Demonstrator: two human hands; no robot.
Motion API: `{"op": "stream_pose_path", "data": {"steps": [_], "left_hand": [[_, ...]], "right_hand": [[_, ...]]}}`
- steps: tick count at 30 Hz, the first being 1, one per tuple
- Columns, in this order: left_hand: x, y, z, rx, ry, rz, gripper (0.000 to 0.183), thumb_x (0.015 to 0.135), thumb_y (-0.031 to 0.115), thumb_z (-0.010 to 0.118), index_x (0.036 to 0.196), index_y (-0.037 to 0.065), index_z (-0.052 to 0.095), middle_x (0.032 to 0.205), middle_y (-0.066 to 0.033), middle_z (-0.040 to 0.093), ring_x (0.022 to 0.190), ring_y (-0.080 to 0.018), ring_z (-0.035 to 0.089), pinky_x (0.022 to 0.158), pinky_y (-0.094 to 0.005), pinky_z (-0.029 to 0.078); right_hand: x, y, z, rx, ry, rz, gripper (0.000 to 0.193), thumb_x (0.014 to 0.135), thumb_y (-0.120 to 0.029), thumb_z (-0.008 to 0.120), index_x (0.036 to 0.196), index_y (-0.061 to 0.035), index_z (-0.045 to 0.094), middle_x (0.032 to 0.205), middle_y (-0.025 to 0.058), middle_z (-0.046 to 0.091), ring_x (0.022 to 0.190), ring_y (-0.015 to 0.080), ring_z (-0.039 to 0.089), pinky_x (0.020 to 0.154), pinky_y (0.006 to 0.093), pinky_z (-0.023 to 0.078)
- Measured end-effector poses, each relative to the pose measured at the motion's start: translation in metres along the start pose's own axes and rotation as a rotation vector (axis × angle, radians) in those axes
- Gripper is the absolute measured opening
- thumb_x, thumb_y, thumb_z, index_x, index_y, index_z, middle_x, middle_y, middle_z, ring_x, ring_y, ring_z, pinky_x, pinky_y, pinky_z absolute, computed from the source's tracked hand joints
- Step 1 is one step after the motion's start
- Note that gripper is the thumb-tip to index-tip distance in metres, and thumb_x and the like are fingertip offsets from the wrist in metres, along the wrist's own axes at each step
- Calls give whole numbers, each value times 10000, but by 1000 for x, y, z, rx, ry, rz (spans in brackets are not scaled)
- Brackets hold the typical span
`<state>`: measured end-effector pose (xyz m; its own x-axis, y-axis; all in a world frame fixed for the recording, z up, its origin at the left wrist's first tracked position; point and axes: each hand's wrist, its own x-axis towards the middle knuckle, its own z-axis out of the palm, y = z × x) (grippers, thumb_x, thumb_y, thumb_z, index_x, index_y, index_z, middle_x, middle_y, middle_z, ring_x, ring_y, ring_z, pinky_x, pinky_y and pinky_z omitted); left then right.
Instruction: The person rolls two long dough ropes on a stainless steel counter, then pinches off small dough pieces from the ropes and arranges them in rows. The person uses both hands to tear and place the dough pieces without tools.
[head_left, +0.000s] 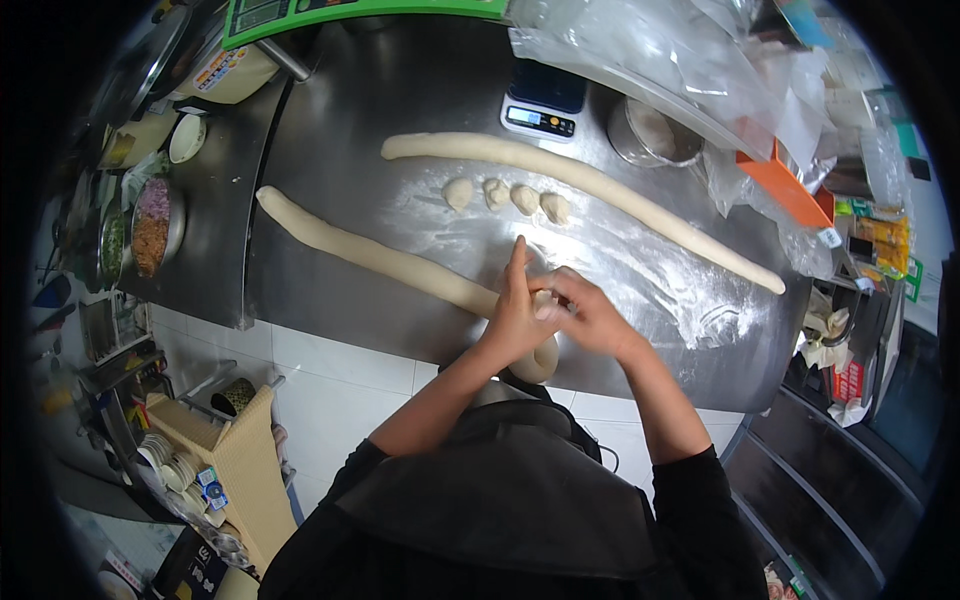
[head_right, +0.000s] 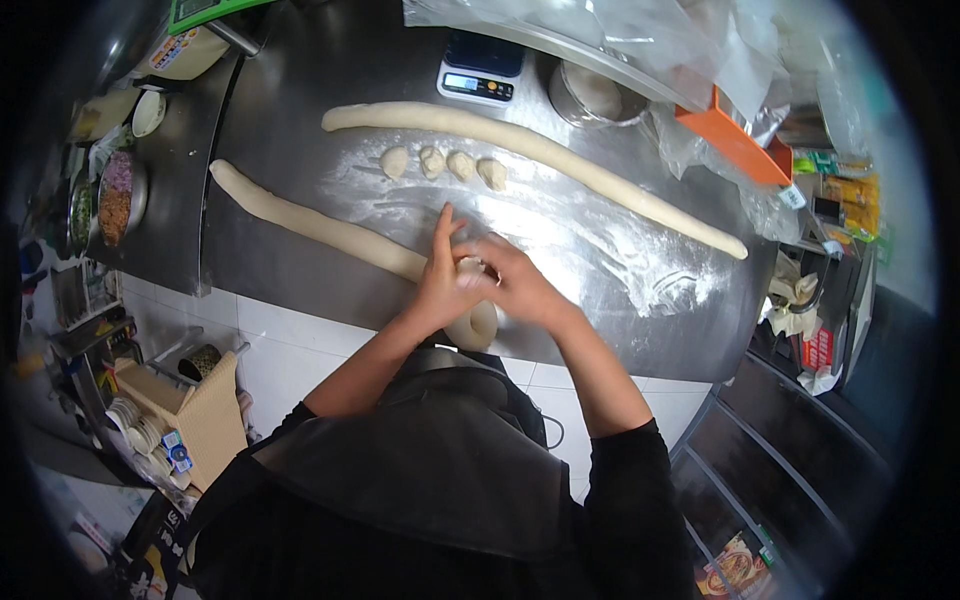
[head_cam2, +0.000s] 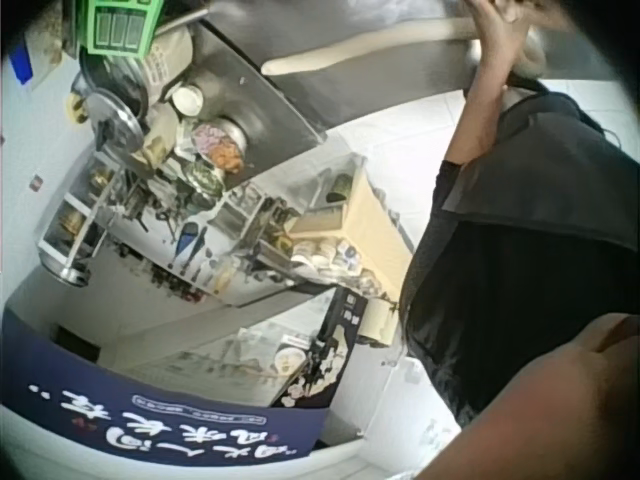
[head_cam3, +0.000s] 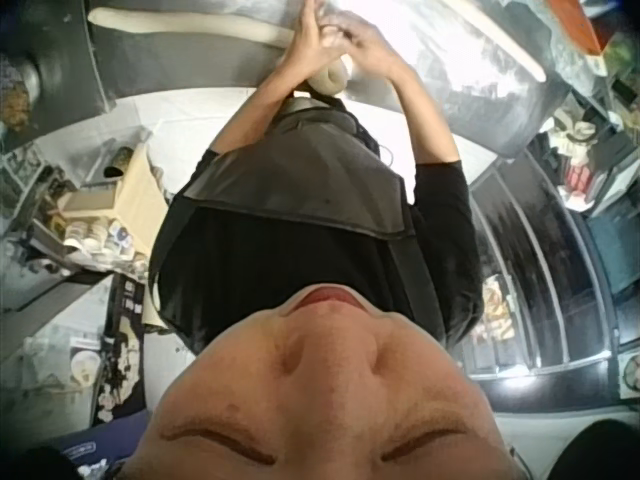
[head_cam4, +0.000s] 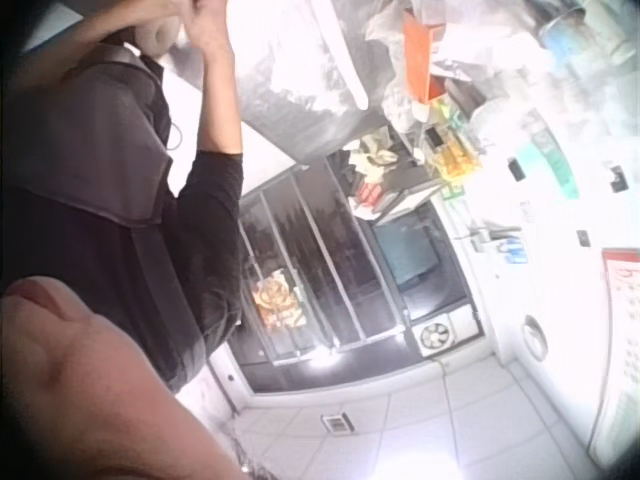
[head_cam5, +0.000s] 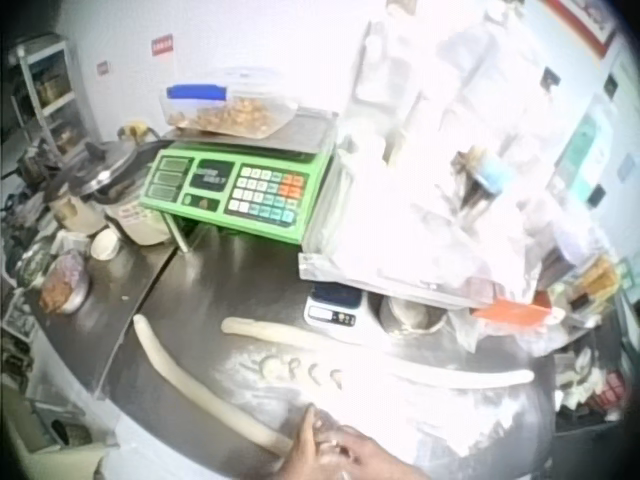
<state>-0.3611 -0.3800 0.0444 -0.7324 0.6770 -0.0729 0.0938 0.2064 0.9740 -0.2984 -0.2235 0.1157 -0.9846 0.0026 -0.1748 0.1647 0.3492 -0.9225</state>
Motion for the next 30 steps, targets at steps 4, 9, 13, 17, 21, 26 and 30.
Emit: {"op": "stream_pose_path", "data": {"steps": [4,9,13,17,21,26,30], "left_hand": [[-3,10,5,122,-51,57,1061,706,202,901,1548,67,269,1399,-249,524,1056,-348,697,867,-426,564],[-10,15,9,161,-371,-109,527,734,272,853,1170,51,658,1045,-185,713,913,-372,714,801,-433,563],[-9,17,24,116,-297,-52,416,752,254,832,1084,51,686,949,-173,731,897,-370,715,790,-424,562],[-8,23,36,14,-205,-182,428,793,270,794,1144,62,666,968,-207,723,926,-400,704,793,-454,553],[-13,28,43,37,-87,-140,392,819,256,774,1119,44,639,931,-222,715,875,-418,705,741,-451,550],[-8,40,35,121,-153,-76,357,811,235,769,1083,44,640,875,-219,714,832,-435,699,704,-474,548],[-1,71,18,121,-49,-82,191,796,138,765,892,31,639,812,-200,692,782,-421,688,687,-468,538]], "right_hand": [[-29,-1,8,-54,156,55,237,927,-153,729,1127,-41,669,1017,136,598,887,316,621,795,399,513],[-51,7,1,-14,264,-53,219,925,-135,724,1113,-37,670,1018,141,593,886,343,608,790,396,517],[-59,2,-1,-14,306,-11,259,935,-200,721,1134,-45,668,1009,148,594,902,341,617,789,398,527],[-50,-7,6,-500,399,19,369,937,-381,711,1114,-63,652,974,156,595,890,355,649,737,424,555],[-35,-5,11,-511,386,16,318,908,-339,732,982,-53,617,957,145,609,767,381,652,651,443,545],[-20,14,14,-359,521,75,205,867,-225,689,902,-31,632,845,200,658,667,421,659,627,479,561],[9,42,-7,-368,513,275,213,845,-200,682,895,3,644,789,235,681,691,445,671,654,485,568]]}}
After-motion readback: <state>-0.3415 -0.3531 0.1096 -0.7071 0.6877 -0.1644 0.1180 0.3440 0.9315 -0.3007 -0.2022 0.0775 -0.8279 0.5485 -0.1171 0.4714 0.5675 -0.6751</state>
